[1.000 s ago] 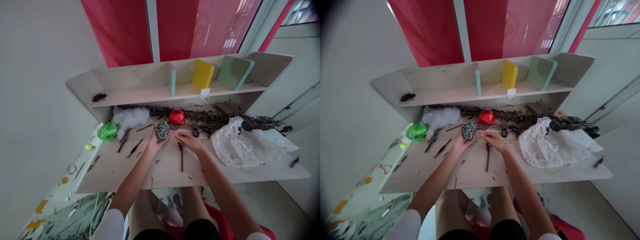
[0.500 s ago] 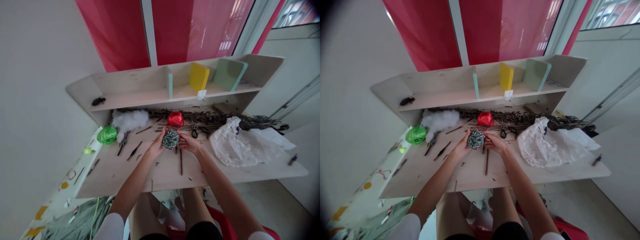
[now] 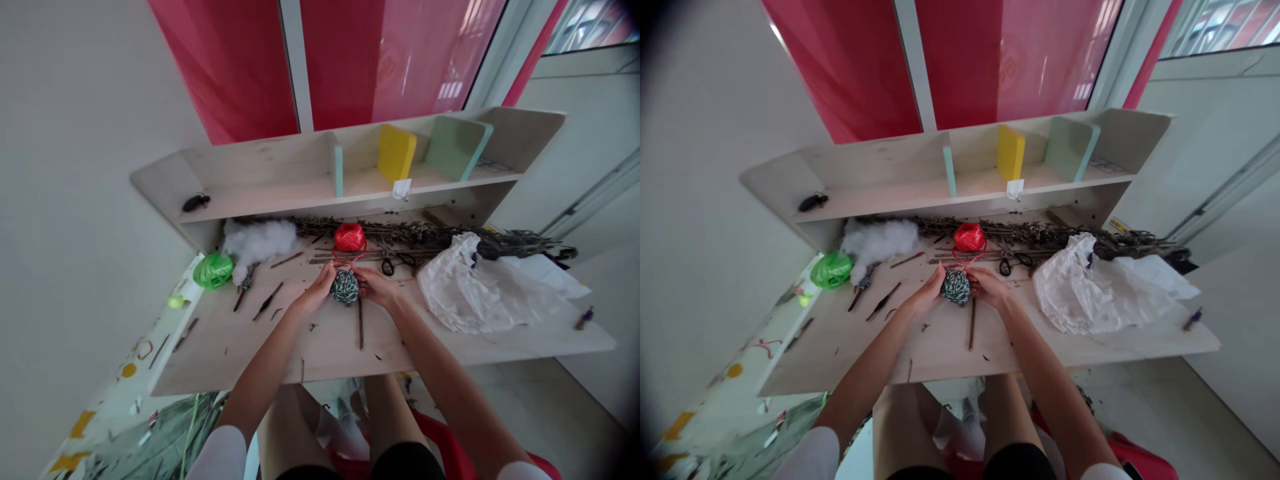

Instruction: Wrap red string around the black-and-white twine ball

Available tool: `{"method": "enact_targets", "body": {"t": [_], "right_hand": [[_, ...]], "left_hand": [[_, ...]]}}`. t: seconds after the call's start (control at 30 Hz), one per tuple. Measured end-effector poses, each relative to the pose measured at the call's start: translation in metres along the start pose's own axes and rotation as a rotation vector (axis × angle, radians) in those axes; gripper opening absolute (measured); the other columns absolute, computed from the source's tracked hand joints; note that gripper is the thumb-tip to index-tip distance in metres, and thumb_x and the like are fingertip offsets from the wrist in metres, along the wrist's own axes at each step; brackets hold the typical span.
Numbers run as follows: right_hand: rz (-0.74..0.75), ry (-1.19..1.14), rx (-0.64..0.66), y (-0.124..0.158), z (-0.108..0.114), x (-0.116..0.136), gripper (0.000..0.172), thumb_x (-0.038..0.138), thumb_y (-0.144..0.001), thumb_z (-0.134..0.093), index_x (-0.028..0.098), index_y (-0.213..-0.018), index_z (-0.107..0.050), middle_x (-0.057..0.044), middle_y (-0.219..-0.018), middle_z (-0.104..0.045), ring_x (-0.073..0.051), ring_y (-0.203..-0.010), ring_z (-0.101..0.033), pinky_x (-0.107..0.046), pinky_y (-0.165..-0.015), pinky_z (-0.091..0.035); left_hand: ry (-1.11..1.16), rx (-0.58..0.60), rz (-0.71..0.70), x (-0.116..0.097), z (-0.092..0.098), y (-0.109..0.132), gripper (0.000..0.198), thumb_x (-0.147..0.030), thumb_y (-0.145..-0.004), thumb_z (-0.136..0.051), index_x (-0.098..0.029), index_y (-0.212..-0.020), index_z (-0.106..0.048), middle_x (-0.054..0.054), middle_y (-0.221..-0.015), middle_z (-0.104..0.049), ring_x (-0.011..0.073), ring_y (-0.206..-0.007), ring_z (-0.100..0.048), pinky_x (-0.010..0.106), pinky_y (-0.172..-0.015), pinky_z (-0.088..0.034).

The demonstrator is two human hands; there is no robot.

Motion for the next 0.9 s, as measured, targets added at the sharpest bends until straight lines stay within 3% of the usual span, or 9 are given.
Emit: {"method": "enact_targets", "body": {"t": [0.13, 0.23, 0.3, 0.4, 0.53, 0.7, 0.9], "right_hand": [[-0.003, -0.024, -0.07, -0.004, 0.006, -0.002, 0.037, 0.047, -0.059, -0.077, 0.018, -0.066, -0.056, 0.007, -0.047, -0.045, -0.006, -0.041, -0.037, -0.02, -0.041, -0.028], [-0.018, -0.02, -0.124, -0.006, 0.009, -0.003, 0.03, 0.043, -0.065, -0.073, 0.018, -0.077, -0.063, 0.001, -0.06, -0.062, -0.011, -0.05, -0.051, -0.023, -0.047, -0.038], [0.003, -0.038, -0.159, -0.007, 0.01, -0.002, 0.026, 0.04, -0.067, -0.071, 0.018, -0.078, -0.065, -0.002, -0.066, -0.066, -0.013, -0.055, -0.056, -0.025, -0.051, -0.042], [0.106, -0.039, -0.248, -0.009, 0.013, 0.003, 0.026, 0.04, -0.062, -0.074, 0.018, -0.071, -0.063, -0.002, -0.064, -0.065, -0.013, -0.057, -0.056, -0.025, -0.053, -0.043], [0.249, 0.105, -0.386, -0.003, 0.016, 0.013, 0.037, 0.049, -0.055, -0.077, 0.019, -0.065, -0.058, 0.003, -0.053, -0.052, -0.009, -0.048, -0.043, -0.022, -0.044, -0.032], [0.366, 0.22, -0.392, 0.006, 0.01, 0.023, 0.046, 0.06, -0.054, -0.074, 0.019, -0.059, -0.053, 0.006, -0.049, -0.037, -0.007, -0.047, -0.031, -0.022, -0.045, -0.027], [0.531, 0.335, -0.364, 0.009, 0.007, 0.026, 0.041, 0.057, -0.061, -0.071, 0.018, -0.059, -0.059, 0.002, -0.055, -0.044, -0.008, -0.052, -0.033, -0.023, -0.047, -0.024]], "left_hand": [[0.057, 0.034, 0.043, 0.001, -0.002, 0.003, 0.046, -0.047, -0.069, -0.07, -0.024, -0.106, -0.055, 0.004, -0.113, -0.062, 0.0187, -0.103, -0.058, 0.03, -0.082, -0.048], [-0.028, 0.087, -0.005, -0.004, -0.009, 0.008, 0.057, -0.032, -0.061, -0.079, -0.025, -0.111, -0.053, 0.004, -0.119, -0.059, 0.0186, -0.108, -0.056, 0.032, -0.09, -0.045], [-0.093, 0.048, -0.06, -0.005, -0.012, 0.008, 0.061, -0.03, -0.058, -0.081, -0.024, -0.112, -0.053, 0.006, -0.12, -0.058, 0.0195, -0.11, -0.055, 0.034, -0.093, -0.044], [-0.183, -0.055, -0.115, -0.004, -0.012, 0.005, 0.069, -0.032, -0.051, -0.085, -0.02, -0.11, -0.053, 0.009, -0.111, -0.062, 0.0216, -0.104, -0.058, 0.036, -0.091, -0.045], [-0.461, -0.15, -0.265, -0.006, -0.008, 0.004, 0.073, -0.038, -0.048, -0.086, -0.022, -0.112, -0.056, 0.007, -0.106, -0.065, 0.0231, -0.1, -0.06, 0.037, -0.091, -0.044], [-0.714, -0.082, -0.448, -0.012, -0.011, 0.007, 0.065, -0.045, -0.058, -0.079, -0.027, -0.118, -0.06, 0.008, -0.117, -0.062, 0.0243, -0.108, -0.057, 0.036, -0.097, -0.04], [-0.79, -0.113, -0.439, -0.011, -0.013, 0.008, 0.061, -0.045, -0.059, -0.079, -0.028, -0.115, -0.062, 0.009, -0.116, -0.063, 0.0281, -0.109, -0.057, 0.04, -0.098, -0.038]]}}
Point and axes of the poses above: each hand's wrist, its own y-axis away from the middle knuckle, its own z-axis out of the back of the hand, x = y × z, the point moved 4 cm from there along -y, towards the middle knuckle
